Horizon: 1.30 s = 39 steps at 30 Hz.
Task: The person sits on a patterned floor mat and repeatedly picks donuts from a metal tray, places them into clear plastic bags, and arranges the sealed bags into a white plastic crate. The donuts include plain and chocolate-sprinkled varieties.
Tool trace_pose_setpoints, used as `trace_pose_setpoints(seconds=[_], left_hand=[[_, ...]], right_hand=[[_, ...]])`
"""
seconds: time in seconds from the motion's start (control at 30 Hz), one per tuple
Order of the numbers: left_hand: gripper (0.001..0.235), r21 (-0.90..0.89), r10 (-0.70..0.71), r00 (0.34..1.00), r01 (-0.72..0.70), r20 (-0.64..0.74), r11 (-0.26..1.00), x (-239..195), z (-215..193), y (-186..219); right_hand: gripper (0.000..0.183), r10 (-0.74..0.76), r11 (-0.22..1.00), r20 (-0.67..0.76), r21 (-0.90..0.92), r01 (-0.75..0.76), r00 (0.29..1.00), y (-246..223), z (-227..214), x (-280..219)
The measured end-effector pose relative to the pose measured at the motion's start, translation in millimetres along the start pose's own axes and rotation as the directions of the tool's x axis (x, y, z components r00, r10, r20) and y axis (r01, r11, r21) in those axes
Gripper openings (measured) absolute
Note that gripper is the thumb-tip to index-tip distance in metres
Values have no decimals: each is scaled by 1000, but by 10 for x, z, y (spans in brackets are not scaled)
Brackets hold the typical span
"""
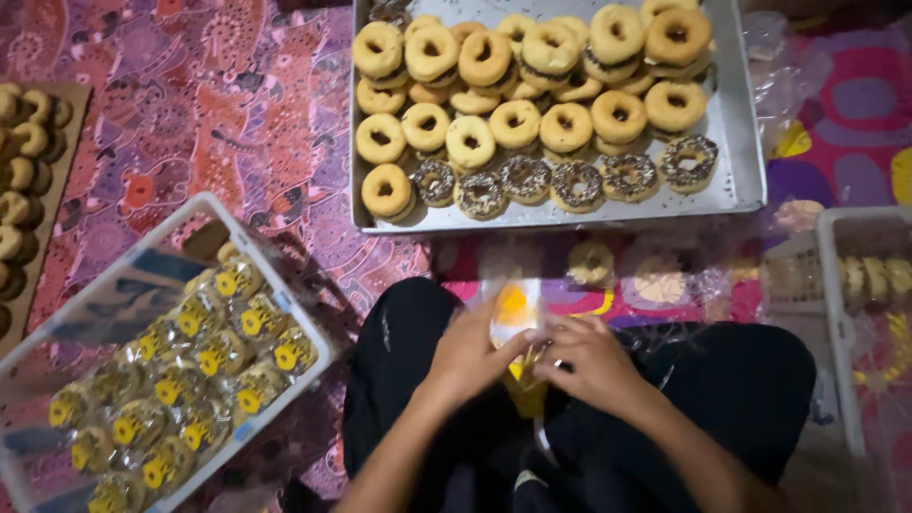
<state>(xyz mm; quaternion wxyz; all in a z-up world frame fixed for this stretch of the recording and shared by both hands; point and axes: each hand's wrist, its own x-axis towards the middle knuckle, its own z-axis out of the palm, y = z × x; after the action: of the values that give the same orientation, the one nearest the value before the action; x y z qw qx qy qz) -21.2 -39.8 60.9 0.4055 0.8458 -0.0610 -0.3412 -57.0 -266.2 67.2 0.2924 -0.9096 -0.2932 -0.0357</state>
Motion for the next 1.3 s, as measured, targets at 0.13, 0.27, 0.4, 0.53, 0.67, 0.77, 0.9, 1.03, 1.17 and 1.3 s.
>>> trace_pose_setpoints(seconds=[0.13,0.27,0.4,0.53,0.67,0.77,0.9,1.03,1.17,1.3], left_hand=[[64,-946,-11,998,63,63,317,74,215,88],[54,-980,-318,948,-80,-19,-181,410,275,-128],[39,-922,-228,969,-171,-94,-347,641,259,-332],[42,-917,-126,986,-146,-106,-371,761,261,-169],[49,-932,-104,994,-79,-44,-355,733,275,-29],[52,-914,-12,999,-50,-49,-402,706,296,167],[55,-938,-136,989,-98,-55,-333,512,500,520],[42,-949,-211,960,-231,-186,-216,167,503,805],[31,-940,-78,945,-324,-317,-111,32,433,964],[23,-939,-177,953,-281,-248,-198,141,629,901]], right_hand=[[70,206,941,6,274,-200,979,-86,-183,-40],[43,272,950,216,92,-297,938,364,-717,195],[115,537,775,-154,-298,-557,830,1955,-1321,572],[141,670,707,-27,-281,-649,742,2865,-1426,688],[135,565,823,-304,139,-552,767,2088,-1340,438],[138,352,886,-334,418,-197,874,1058,-1029,146],[137,176,942,-445,334,-20,878,284,-404,-140],[130,323,921,-462,356,-161,826,41,-193,-121],[118,206,933,-336,352,-81,919,-179,-377,13],[101,323,945,-526,128,-302,787,-431,-394,84]])
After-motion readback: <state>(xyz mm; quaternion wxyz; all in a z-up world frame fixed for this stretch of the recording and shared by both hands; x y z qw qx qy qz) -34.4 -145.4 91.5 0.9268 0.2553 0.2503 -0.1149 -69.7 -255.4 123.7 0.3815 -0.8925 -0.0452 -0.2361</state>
